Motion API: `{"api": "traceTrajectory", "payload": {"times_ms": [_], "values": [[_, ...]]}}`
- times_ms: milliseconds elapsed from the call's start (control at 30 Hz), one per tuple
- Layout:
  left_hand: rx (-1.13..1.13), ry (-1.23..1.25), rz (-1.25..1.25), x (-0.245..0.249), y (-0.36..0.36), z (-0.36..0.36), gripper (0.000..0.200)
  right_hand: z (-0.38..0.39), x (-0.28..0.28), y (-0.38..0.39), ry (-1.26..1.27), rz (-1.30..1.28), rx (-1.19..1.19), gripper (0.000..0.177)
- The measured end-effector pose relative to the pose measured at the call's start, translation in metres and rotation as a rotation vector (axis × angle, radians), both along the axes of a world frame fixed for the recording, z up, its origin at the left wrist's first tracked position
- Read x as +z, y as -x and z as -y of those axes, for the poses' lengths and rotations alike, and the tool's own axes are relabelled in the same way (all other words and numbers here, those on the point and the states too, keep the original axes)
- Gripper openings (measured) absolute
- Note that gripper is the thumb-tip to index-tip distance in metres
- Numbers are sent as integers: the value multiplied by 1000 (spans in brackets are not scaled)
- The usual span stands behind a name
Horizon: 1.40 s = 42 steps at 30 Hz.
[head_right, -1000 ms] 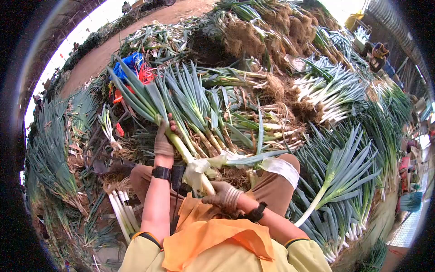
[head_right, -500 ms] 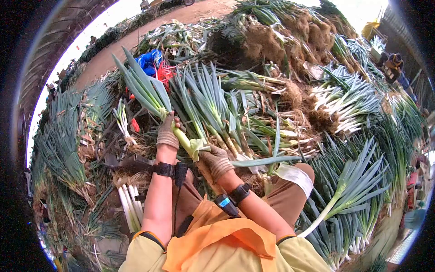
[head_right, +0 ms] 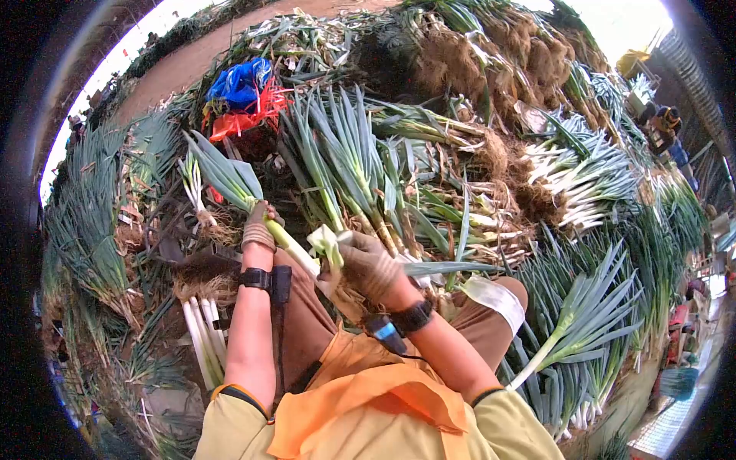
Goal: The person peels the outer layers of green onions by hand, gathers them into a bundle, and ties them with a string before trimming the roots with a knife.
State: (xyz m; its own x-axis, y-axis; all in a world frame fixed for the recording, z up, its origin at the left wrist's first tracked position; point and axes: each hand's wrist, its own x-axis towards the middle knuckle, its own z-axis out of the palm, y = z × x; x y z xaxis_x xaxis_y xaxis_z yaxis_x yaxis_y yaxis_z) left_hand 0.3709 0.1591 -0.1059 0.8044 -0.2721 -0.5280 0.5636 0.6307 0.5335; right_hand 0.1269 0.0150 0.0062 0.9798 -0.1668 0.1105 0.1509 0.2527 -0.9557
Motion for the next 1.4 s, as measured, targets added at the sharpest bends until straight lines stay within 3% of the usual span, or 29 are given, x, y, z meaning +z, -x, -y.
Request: {"api": "traceTrajectory", "payload": {"times_ms": [33, 100, 133, 167, 233, 267, 367, 400, 433, 500, 567, 600, 633, 667, 700, 733, 767, 833, 900, 1033, 1100, 1167, 1233, 1267, 1400], "values": [[4, -4, -2, -2, -3, -5, 12, -3, -13, -5, 242, 187, -14, 10], [4, 7, -11, -13, -12, -22, 10, 3, -29, 26, 868, 178, -3, 14], [-18, 183, -46, -32, -21, -34, 11, 3, -17, 53, 643, -5, 40, 12], [0, 235, -87, -34, -21, -42, 13, 20, -18, 88, 751, -12, 93, 21], [-21, 176, -105, -42, -23, -54, 13, 37, 1, 145, 152, -540, 22, 22], [-16, -105, -87, -22, -9, -43, 13, 46, 11, 173, -149, -750, -129, 22], [-20, -147, -66, -16, -9, -36, 15, 62, 26, 191, -92, -855, 84, 23], [-29, -164, -53, -7, -7, -35, 15, 59, 38, 190, 48, -838, 72, 26], [-14, -150, -35, -9, -12, -41, 15, 68, 52, 196, 506, -838, 169, 23], [5, -132, 31, -15, -22, -45, 12, 86, 63, 217, 376, -966, -13, 18], [-7, 4, 51, -14, -16, -44, 9, 107, 53, 219, 319, -747, -70, 18], [-54, 88, 70, -6, -9, -39, 10, 96, 61, 194, 514, -740, -122, 24], [-104, 167, 89, 1, -1, -34, 14, 83, 72, 163, 905, -507, 7, 39], [-154, 226, 194, 5, 10, -29, 24, 73, 67, 135, 1203, -497, 78, 56], [-213, 448, 240, 6, 19, -23, 30, 60, 56, 107, 1552, -286, -3, 66], [-272, 478, 282, 13, 24, -15, 32, 57, 28, 81, 1555, -184, 29, 76], [-331, 509, 325, 23, 30, -7, 33, 37, 24, 51, 1354, -49, 25, 72], [-361, 525, 343, 61, 52, 10, 30, 10, 9, 8, 733, -235, 290, 55], [-334, 434, 393, 94, 67, 17, 27, -10, -79, -15, 368, -127, 491, 43], [-285, 170, 502, 134, 71, 1, 28, 31, -125, 55, 1011, -469, 489, 21], [-158, -18, 507, 150, 75, -5, 23, 84, -161, 93, 1341, -607, 541, 20], [-6, -277, 528, 147, 80, 9, 17, 121, -220, 127, 1091, -560, 133, 18], [57, -376, 559, 155, 95, 15, 13, 118, -173, 107, 860, -846, 238, 16], [60, -319, 550, 159, 95, 11, 13, 119, -183, 100, 718, -1082, 248, 12], [140, -241, 533, 168, 93, -5, 14, 121, -187, 107, 1104, -1001, 259, 17]]}}
